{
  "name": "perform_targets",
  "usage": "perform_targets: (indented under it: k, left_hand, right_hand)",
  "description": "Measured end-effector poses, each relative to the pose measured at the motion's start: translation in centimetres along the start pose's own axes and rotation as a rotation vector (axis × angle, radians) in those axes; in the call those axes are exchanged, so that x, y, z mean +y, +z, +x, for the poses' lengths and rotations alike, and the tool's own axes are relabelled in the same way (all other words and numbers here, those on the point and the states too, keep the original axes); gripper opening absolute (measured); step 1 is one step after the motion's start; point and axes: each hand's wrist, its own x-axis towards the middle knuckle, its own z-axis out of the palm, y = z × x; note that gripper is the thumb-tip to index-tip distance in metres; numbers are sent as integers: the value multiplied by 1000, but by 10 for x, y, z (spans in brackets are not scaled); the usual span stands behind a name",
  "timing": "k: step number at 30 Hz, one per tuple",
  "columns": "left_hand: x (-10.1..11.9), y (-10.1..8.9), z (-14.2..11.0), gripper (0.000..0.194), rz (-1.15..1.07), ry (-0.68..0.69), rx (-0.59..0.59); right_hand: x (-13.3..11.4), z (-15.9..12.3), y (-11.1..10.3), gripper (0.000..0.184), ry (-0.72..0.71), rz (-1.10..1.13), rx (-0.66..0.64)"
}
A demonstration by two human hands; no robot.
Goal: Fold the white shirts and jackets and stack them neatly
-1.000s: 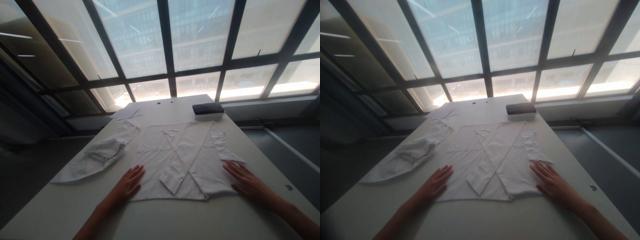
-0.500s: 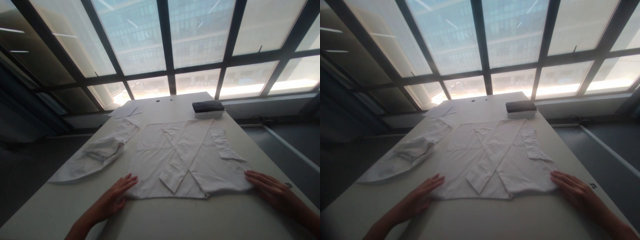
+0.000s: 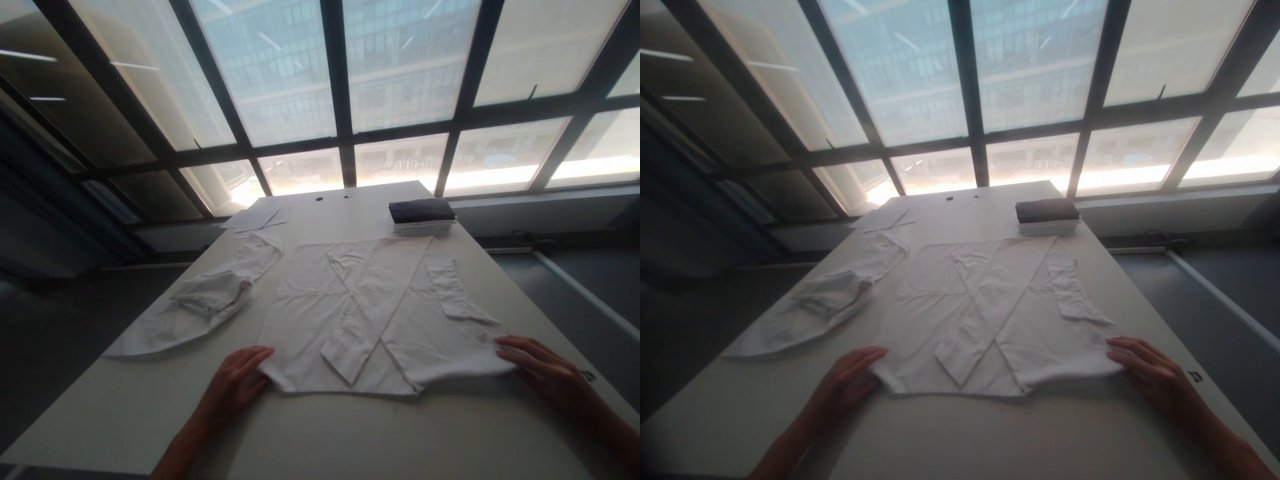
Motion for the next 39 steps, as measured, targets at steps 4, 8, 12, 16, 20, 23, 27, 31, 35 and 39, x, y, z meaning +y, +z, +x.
perform_targets:
  k: [4, 8, 12, 16, 20, 23, 27, 31, 35, 39]
  left_hand:
    - [9, 6, 9, 46, 45, -11, 55]
    - [0, 5, 12, 28, -102, 59, 121]
    - [-14, -2, 14, 19, -380, 61, 133]
    - [-18, -14, 31, 24, -608, -100, 126]
    - [-21, -18, 62, 39, -705, -306, 184]
    - [-26, -12, 86, 50, -684, -477, 264]
    - [-29, -2, 113, 53, -647, -617, 241]
    - [-33, 12, 134, 50, -546, -621, 211]
    - [-43, 30, 143, 49, -388, -571, 192]
    - [-51, 43, 142, 50, -257, -521, 172]
  right_hand:
    - [-3, 6, -2, 35, 32, 39, 25]
    - [-10, 17, -7, 31, 44, 77, 21]
    - [-13, 30, -13, 22, 67, 175, 44]
    - [-13, 49, -21, 20, 109, 220, 72]
    - [-8, 73, -24, 28, 244, 222, 120]
    - [0, 91, -22, 39, 366, 206, 145]
    - [15, 111, -13, 49, 508, 157, 155]
    - [25, 128, -1, 49, 578, 158, 104]
    - [30, 140, 11, 45, 614, 116, 90]
    - [32, 140, 18, 42, 605, 86, 96]
